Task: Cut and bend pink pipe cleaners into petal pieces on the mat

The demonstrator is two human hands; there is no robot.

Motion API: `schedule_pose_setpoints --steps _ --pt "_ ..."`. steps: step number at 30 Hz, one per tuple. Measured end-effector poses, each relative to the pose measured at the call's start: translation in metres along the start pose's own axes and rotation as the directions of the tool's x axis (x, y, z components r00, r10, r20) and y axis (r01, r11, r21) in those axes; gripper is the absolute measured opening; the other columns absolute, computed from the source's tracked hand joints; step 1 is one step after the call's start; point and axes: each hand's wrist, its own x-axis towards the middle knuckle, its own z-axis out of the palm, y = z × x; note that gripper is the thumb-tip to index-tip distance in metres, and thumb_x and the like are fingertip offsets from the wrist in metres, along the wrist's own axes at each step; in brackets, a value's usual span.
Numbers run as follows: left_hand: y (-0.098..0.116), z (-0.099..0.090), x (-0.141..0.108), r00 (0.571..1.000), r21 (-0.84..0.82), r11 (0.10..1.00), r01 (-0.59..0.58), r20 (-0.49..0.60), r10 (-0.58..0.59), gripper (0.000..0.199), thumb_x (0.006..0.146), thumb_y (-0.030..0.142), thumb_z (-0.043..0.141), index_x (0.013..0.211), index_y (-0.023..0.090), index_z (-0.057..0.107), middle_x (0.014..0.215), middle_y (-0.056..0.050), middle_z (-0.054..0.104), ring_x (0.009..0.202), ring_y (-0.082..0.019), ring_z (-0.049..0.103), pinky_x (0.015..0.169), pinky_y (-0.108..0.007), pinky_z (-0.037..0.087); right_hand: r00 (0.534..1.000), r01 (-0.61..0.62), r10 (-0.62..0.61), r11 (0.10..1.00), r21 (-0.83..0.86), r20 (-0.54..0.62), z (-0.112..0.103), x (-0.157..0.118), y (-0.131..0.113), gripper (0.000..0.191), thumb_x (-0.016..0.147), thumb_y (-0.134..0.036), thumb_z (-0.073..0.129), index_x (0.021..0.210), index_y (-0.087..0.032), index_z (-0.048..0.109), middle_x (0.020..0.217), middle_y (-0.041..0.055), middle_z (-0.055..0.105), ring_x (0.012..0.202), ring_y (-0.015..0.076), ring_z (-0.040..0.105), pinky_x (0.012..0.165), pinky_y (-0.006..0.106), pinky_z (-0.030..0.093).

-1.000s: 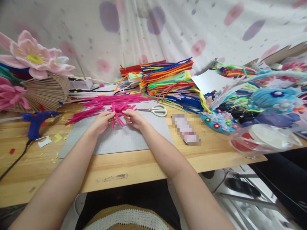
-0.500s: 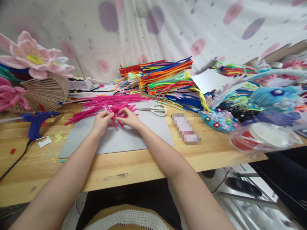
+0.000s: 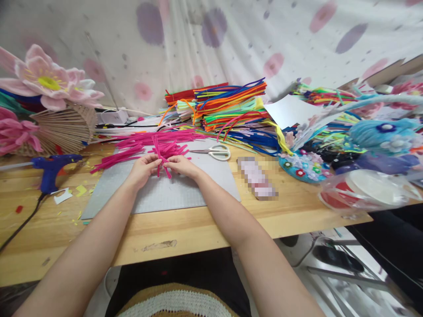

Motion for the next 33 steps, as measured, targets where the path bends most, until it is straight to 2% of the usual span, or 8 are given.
schedule_pose_setpoints --steps 7,11,15,18,21,25,28,33 --pt "0.002 -0.001 -0.002 0.998 -0.073 0.997 0.023 0.067 -0.018 0.029 0.052 0.027 0.075 0.07 0.014 0.057 0.065 0.001 0.06 0.057 -0.009 0.057 0.055 -0.023 0.049 1.0 0.012 -0.012 1.0 0.018 0.024 -0.002 -0.003 0.0 0.027 0.08 -0.032 0.043 0.06 -0.015 0.048 0.038 -0.008 0.036 0.036 0.004 0.028 0.041 0.019 0.02" --pt "0.003 0.0 -0.001 1.0 -0.031 1.0 0.0 0.021 0.001 0.031 0.052 0.034 0.074 0.069 0.014 0.058 0.064 0.001 0.06 0.057 -0.01 0.056 0.054 -0.023 0.048 0.997 0.043 -0.044 0.999 0.009 0.063 0.0 -0.003 -0.001 0.029 0.081 -0.035 0.042 0.063 -0.014 0.049 0.042 -0.006 0.043 0.039 0.0046 0.035 0.044 0.018 0.028" --pt "-0.001 0.002 0.001 0.992 0.113 0.991 -0.078 -0.093 0.089 0.029 0.052 0.035 0.074 0.064 0.014 0.058 0.059 0.002 0.057 0.052 -0.008 0.051 0.049 -0.02 0.042 0.992 0.093 -0.087 0.994 0.061 -0.093 0.006 0.002 0.003 0.019 0.072 -0.032 0.057 0.075 -0.016 0.047 0.055 -0.0067 0.049 0.045 0.0059 0.043 0.043 0.018 0.033" --pt "-0.002 0.004 0.0 0.99 0.161 0.983 -0.087 -0.095 0.103 0.031 0.05 0.036 0.075 0.067 0.014 0.06 0.06 0.001 0.059 0.051 -0.009 0.051 0.046 -0.02 0.04 0.984 0.095 -0.081 0.992 0.082 -0.159 0.009 0.006 0.008 0.017 0.068 -0.023 0.06 0.075 -0.017 0.046 0.054 -0.0077 0.048 0.045 0.0062 0.044 0.043 0.018 0.036" --pt "-0.001 0.004 0.0 0.995 0.162 0.984 -0.072 -0.062 0.083 0.037 0.047 0.034 0.077 0.074 0.014 0.061 0.064 -0.001 0.062 0.054 -0.01 0.054 0.047 -0.02 0.041 0.99 0.046 -0.028 0.99 0.131 -0.139 0.008 0.009 0.011 0.012 0.069 -0.018 0.058 0.073 -0.016 0.046 0.053 -0.0073 0.05 0.045 0.0065 0.048 0.046 0.019 0.04" --pt "0.0 0.002 -0.001 0.999 0.141 0.99 -0.023 -0.044 0.03 0.036 0.048 0.032 0.076 0.076 0.013 0.062 0.064 0.0 0.062 0.05 -0.008 0.052 0.046 -0.019 0.041 0.999 0.001 0.011 0.971 0.238 -0.052 0.005 0.006 0.008 0.016 0.067 -0.017 0.062 0.072 -0.015 0.047 0.055 -0.0057 0.055 0.048 0.0066 0.052 0.049 0.018 0.042" --pt "0.002 0.001 -0.001 0.997 0.067 0.996 0.064 0.046 -0.067 0.034 0.052 0.031 0.074 0.078 0.013 0.062 0.066 -0.001 0.062 0.053 -0.009 0.056 0.053 -0.022 0.046 0.999 -0.032 0.033 0.953 0.301 0.004 0.001 0.003 0.004 0.019 0.065 -0.02 0.064 0.074 -0.014 0.049 0.059 -0.003 0.059 0.05 0.0072 0.055 0.049 0.018 0.044" --pt "0.002 0.003 -0.003 0.994 0.02 0.996 0.089 0.067 -0.09 0.029 0.054 0.03 0.073 0.073 0.014 0.057 0.065 0.001 0.061 0.054 -0.01 0.057 0.054 -0.024 0.049 0.998 -0.044 0.054 0.931 0.361 -0.016 -0.002 -0.001 0.001 0.024 0.065 -0.019 0.063 0.081 -0.016 0.046 0.057 -0.0038 0.06 0.049 0.0093 0.057 0.048 0.02 0.048"
